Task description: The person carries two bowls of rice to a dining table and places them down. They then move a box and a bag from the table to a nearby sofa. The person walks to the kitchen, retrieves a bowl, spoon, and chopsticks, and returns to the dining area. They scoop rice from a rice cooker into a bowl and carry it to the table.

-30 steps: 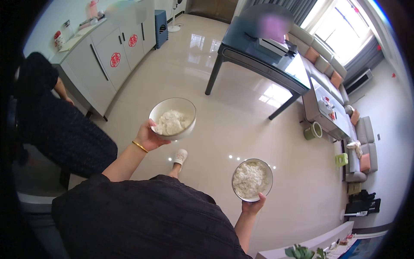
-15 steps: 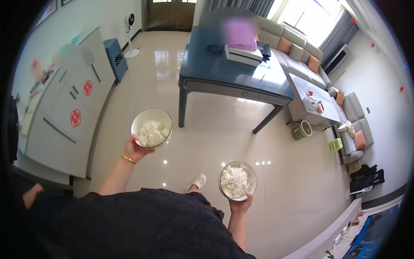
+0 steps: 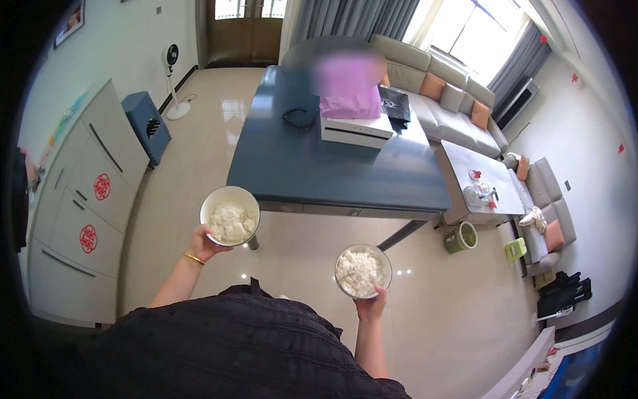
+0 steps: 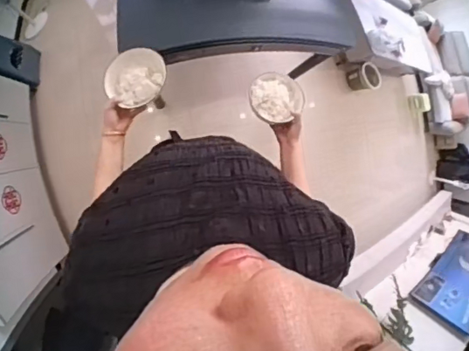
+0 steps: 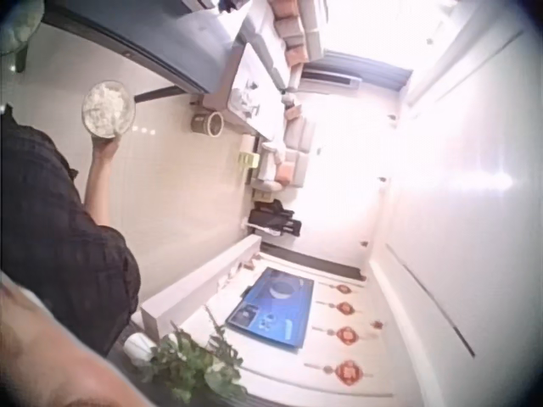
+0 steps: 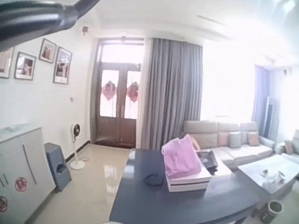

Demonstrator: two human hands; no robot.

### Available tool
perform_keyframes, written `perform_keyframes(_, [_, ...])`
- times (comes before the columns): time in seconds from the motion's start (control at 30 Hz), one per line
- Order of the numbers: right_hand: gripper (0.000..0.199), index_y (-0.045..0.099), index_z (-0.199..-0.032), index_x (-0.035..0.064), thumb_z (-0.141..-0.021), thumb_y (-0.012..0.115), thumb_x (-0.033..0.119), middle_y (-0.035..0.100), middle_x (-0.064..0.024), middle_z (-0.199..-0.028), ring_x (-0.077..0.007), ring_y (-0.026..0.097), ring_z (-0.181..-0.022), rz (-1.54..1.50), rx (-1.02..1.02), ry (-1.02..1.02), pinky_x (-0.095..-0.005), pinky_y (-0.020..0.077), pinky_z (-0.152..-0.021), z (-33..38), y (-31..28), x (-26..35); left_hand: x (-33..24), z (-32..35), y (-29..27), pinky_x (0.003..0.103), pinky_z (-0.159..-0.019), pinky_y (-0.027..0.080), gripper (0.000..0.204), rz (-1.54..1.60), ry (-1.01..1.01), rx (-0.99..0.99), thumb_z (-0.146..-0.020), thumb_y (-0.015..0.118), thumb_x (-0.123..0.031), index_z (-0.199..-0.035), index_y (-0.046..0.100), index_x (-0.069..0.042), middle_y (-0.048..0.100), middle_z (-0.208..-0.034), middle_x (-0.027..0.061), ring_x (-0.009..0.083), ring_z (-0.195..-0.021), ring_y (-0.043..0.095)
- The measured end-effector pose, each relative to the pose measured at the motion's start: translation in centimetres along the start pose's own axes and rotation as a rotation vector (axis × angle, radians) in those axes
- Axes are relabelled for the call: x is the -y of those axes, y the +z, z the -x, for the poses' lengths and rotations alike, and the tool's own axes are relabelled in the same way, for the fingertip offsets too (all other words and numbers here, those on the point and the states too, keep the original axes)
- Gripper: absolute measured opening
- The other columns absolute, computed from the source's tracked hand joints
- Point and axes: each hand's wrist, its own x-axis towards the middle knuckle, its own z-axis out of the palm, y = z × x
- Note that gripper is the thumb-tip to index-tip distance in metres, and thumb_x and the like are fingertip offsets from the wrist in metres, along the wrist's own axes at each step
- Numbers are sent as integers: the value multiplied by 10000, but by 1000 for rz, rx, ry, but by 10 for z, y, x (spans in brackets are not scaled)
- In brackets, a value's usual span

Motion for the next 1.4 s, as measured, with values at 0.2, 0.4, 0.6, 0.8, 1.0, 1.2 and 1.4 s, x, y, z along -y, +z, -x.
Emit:
perform_keyframes(0.2, [710,344,-1295,46,-664,555,295,465,-138,-1233,-297,493,-1094,19,-36,-3,-430,429,-894,-145,48,27,-21,-137,-17,575,-783,490,590,80,-30,-178,-656,491,-106,-1218,373,31,483,-1175,217,410,-1047,513])
perform_keyframes(0.4, [677,375,-1270,57,-662,575,277,460,-111,-1213,-277,485,-1065,55,-207,20,-411,426,-883,-244,47,42,-27,-237,-36,646,-880,368,571,158,-95,-253,-667,471,-48,-1224,368,22,437,-1218,223,438,-1133,426])
perform_keyframes(0.6, [628,391,-1260,45,-693,564,252,485,-112,-1206,-274,495,-1082,75,-146,83,-417,427,-897,-324,28,56,-37,-289,-28,651,-902,335,585,160,-220,-210,-674,465,-38,-1246,359,17,424,-1244,214,430,-1148,419])
perform_keyframes(0.8, [579,401,-1247,38,-725,561,230,509,-112,-1200,-268,502,-1102,84,-153,174,-398,439,-899,-373,3,77,-43,-297,-23,620,-902,371,565,86,-221,-298,-749,483,-24,-1285,306,7,396,-1279,206,398,-1174,412])
perform_keyframes(1.0, [367,433,-1143,3,-838,560,164,566,-159,-1062,-230,622,-865,441,-89,357,-354,536,-741,-414,15,129,-31,-286,-23,558,-903,411,488,89,-135,-514,-836,555,-152,-1260,357,-12,458,-1210,189,340,-1142,454])
perform_keyframes(1.2, [309,551,-980,-4,-832,603,263,623,-90,-885,-146,624,-750,975,239,436,-280,543,-633,-463,12,182,-37,-331,106,309,-831,418,399,-1099,763,-934,-816,636,-196,-1138,478,-21,508,-1067,112,174,-934,501])
perform_keyframes(1.4, [374,586,-982,8,-839,593,355,614,-105,-912,-170,607,-790,1065,0,71,-284,511,-616,-595,51,249,-40,-496,187,279,-907,368,540,-943,436,-574,-869,520,-424,-1153,508,36,537,-1145,123,171,-1052,494])
